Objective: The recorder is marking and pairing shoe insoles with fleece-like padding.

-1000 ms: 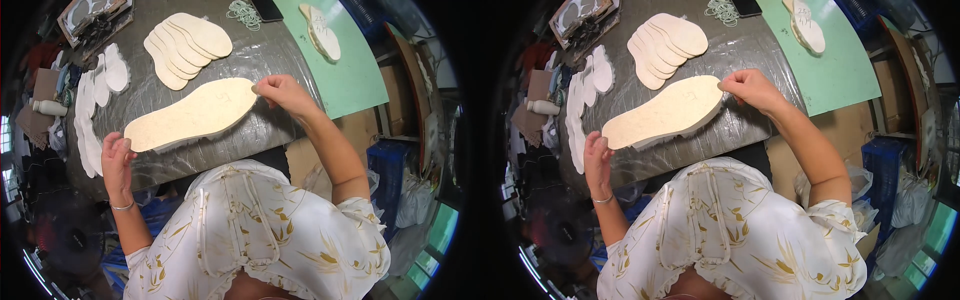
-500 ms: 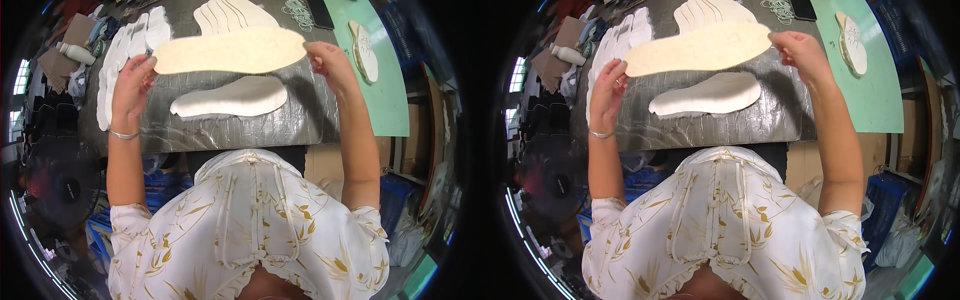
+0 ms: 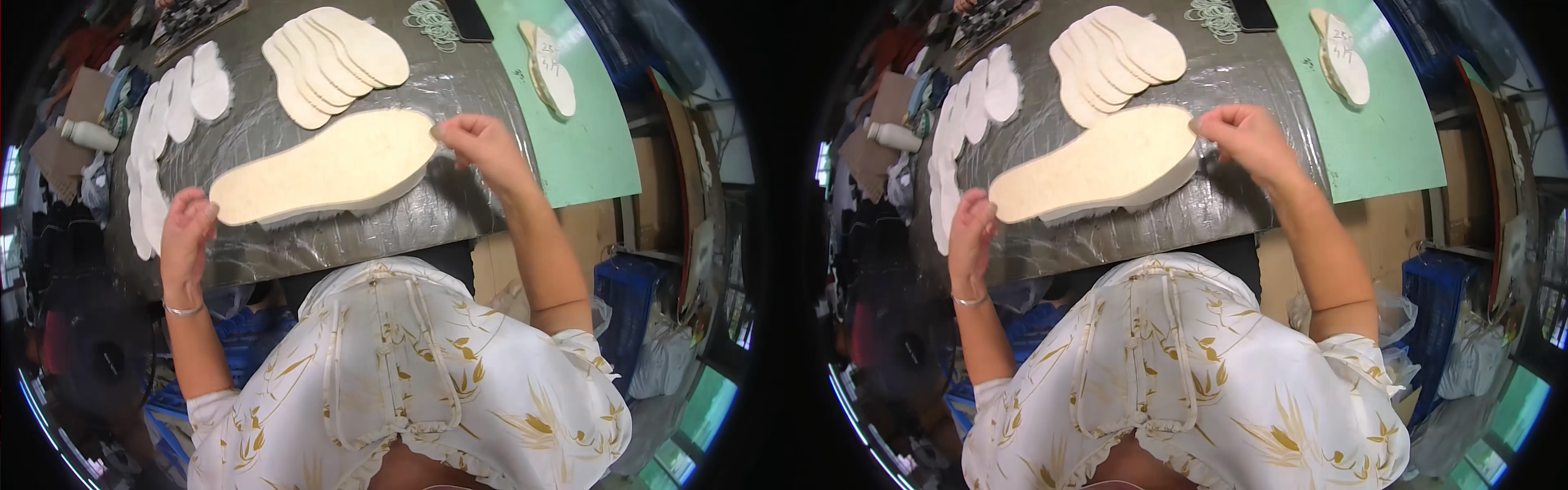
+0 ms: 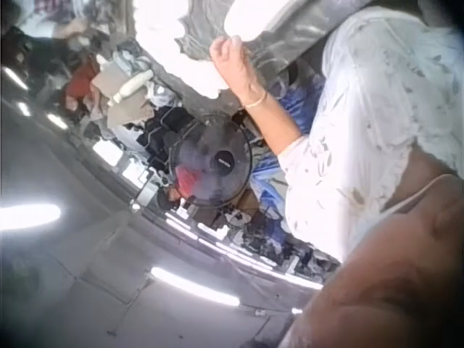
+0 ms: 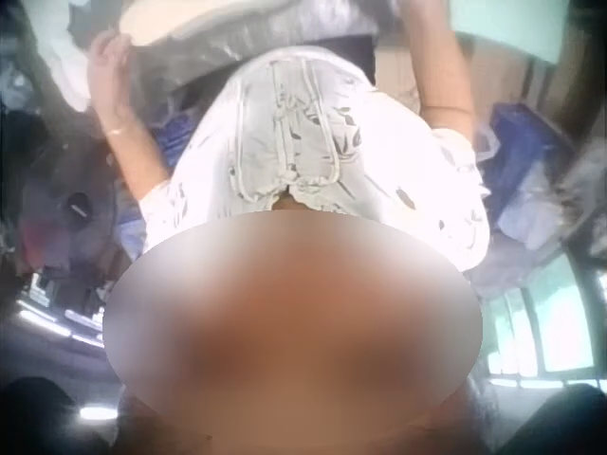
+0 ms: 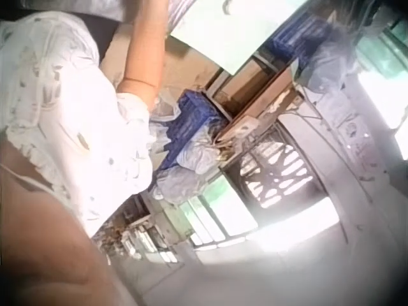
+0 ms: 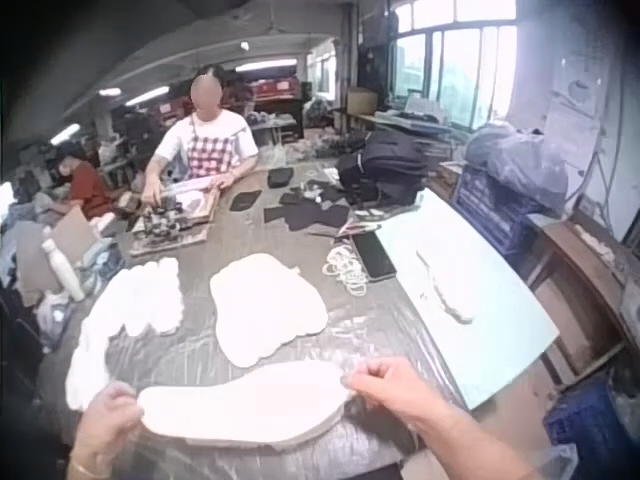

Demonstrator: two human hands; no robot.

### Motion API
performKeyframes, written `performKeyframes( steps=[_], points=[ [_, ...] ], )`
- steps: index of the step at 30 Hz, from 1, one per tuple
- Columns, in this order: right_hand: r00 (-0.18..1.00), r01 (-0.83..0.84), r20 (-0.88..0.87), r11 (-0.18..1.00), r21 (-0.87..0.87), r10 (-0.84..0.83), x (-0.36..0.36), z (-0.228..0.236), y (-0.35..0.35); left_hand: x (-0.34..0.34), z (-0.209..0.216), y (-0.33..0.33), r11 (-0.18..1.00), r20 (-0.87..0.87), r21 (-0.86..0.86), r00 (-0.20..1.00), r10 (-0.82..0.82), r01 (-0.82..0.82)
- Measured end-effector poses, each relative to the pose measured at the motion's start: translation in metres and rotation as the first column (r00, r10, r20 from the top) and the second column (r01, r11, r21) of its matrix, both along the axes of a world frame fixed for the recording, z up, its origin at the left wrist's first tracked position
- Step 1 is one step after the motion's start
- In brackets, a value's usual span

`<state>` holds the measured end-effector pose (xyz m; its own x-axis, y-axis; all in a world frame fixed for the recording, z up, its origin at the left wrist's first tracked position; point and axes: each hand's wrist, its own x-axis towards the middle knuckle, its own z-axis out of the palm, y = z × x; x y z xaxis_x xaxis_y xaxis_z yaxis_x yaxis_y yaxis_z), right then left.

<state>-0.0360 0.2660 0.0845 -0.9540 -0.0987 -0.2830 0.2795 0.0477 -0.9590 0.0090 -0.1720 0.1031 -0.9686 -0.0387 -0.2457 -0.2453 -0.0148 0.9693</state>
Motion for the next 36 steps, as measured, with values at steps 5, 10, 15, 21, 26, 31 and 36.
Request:
performKeyframes(
  steps=[5, 10, 15, 21, 26, 31, 36],
  points=[
    [0.986, -0.004, 0.166, 0.999, 0.032, -0.002, 0.012, -0.031, -0.004, 0.006, -0.028, -0.004, 0.999, 0.11, -0.005, 0.993, -0.051, 0.052],
    [0.974, -0.016, 0.227, 0.998, 0.066, 0.001, 0.015, -0.046, -0.005, -0.004, -0.032, -0.006, 0.997, 0.171, -0.044, 0.984, -0.056, 0.064],
    [0.972, -0.024, 0.234, 0.995, 0.093, 0.002, 0.011, -0.06, -0.002, -0.016, -0.031, -0.002, 0.993, 0.197, -0.075, 0.977, -0.076, 0.092],
    [0.98, -0.025, 0.198, 0.998, 0.062, 0.013, 0.008, -0.063, -0.004, -0.023, -0.03, -0.003, 0.992, 0.233, -0.099, 0.971, -0.049, 0.074],
    [0.969, -0.008, 0.248, 1.0, 0.028, 0.001, 0.008, -0.068, -0.001, -0.027, -0.03, 0.002, 0.992, 0.26, -0.091, 0.964, -0.063, 0.089],
    [0.967, -0.006, 0.256, 1.0, 0.012, 0.003, 0.006, -0.067, 0.0, -0.032, -0.028, 0.005, 0.989, 0.27, -0.119, 0.961, -0.054, 0.089],
    [0.97, -0.011, 0.243, 0.999, 0.037, 0.001, 0.006, -0.067, -0.002, -0.033, -0.033, 0.002, 0.989, 0.279, -0.109, 0.958, -0.063, 0.096]
  ],
)
